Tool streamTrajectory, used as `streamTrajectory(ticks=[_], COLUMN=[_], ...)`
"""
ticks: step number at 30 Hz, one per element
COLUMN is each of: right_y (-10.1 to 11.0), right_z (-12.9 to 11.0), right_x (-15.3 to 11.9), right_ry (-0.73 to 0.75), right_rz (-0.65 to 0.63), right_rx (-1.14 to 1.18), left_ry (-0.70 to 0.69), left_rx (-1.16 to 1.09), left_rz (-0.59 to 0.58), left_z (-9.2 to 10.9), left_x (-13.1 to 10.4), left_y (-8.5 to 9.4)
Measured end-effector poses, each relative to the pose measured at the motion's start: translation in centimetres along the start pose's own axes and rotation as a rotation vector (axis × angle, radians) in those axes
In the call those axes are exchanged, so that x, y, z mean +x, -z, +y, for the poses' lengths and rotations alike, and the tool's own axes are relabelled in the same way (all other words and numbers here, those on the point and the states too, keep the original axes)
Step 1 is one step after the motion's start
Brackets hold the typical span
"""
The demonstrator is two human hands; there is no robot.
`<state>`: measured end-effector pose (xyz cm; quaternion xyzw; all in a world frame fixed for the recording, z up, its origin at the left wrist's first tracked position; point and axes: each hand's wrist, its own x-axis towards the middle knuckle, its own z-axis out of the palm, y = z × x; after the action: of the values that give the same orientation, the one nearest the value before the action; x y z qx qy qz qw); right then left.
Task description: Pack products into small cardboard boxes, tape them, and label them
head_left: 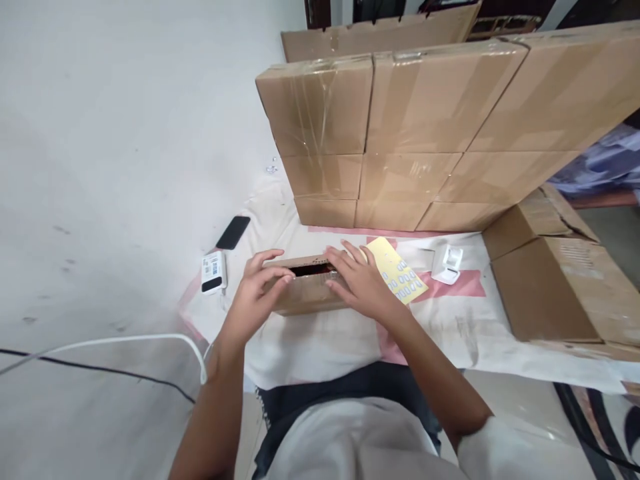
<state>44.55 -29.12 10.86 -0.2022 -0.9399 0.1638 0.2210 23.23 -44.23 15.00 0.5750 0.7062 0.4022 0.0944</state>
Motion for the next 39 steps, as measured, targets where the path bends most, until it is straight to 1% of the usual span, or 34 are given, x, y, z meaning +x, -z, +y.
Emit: streamTrajectory(ticks=[2,4,5,8,11,15,17,19,20,22,25,26,27,29,31,32,33,35,37,39], right_y=[-1.0,-2.0,-2.4,-3.0,-3.1,-3.1,-3.2,-3.4,-3.5,-4.0,-5.3,-5.7,-6.0,-6.3,-5.8,-5.3,-4.8,-4.0,-3.6,-3.5], right_z=[-0.5,-0.7,-0.8,-0.7,-0.6,-0.7,-0.6,-0.6,-0.7,-0.8,-0.7,-0.3,0.4,2.6,5.7,7.2,8.7,11.0,12.2,12.8], right_x=[0.7,0.9,0.9,0.7,0.7,0.7,0.6,0.5,0.5,0.5,0.4,0.2,-0.2,-1.4,-3.3,-4.3,-5.3,-7.1,-8.1,-8.2], right_ry=[-0.035,-0.082,-0.098,-0.123,-0.129,-0.125,-0.119,-0.122,-0.129,-0.147,-0.146,-0.152,-0.192,-0.358,-0.550,-0.602,-0.623,-0.616,-0.583,-0.539], right_rz=[-0.111,-0.145,-0.144,-0.125,-0.115,-0.097,-0.085,-0.072,-0.063,-0.037,0.071,0.128,0.185,0.269,0.290,0.279,0.258,0.183,0.079,-0.024], right_rx=[-0.019,-0.014,-0.010,-0.007,0.004,0.027,0.034,0.042,0.047,0.064,0.132,0.174,0.208,0.217,0.141,0.096,0.054,-0.018,-0.086,-0.143], left_ry=[0.043,0.059,0.057,0.043,0.047,0.068,0.093,0.115,0.119,0.131,0.117,0.106,0.095,0.085,0.083,0.079,0.071,0.054,0.050,0.052], left_rx=[0.002,0.023,0.039,0.089,0.150,0.235,0.210,0.140,0.111,0.096,0.125,0.136,0.148,0.176,0.209,0.227,0.246,0.281,0.297,0.301], left_rz=[-0.169,-0.306,-0.353,-0.446,-0.511,-0.525,-0.551,-0.555,-0.535,-0.454,-0.364,-0.344,-0.327,-0.305,-0.302,-0.304,-0.305,-0.303,-0.296,-0.291], left_z=[-1.6,-2.6,-3.0,-4.2,-5.3,-6.5,-6.9,-7.2,-7.4,-7.6,-7.9,-7.9,-7.9,-7.8,-7.6,-7.5,-7.4,-7.3,-7.2,-7.1], left_x=[1.9,3.4,4.0,5.0,5.5,5.9,6.1,6.3,6.3,6.2,5.7,5.6,5.5,5.3,5.1,5.1,5.1,5.1,5.0,5.0], left_y=[0.7,0.6,0.4,-0.5,-1.1,-1.1,-1.2,-1.5,-1.7,-2.4,-3.2,-3.4,-3.5,-3.5,-3.4,-3.4,-3.4,-3.4,-3.5,-3.5])
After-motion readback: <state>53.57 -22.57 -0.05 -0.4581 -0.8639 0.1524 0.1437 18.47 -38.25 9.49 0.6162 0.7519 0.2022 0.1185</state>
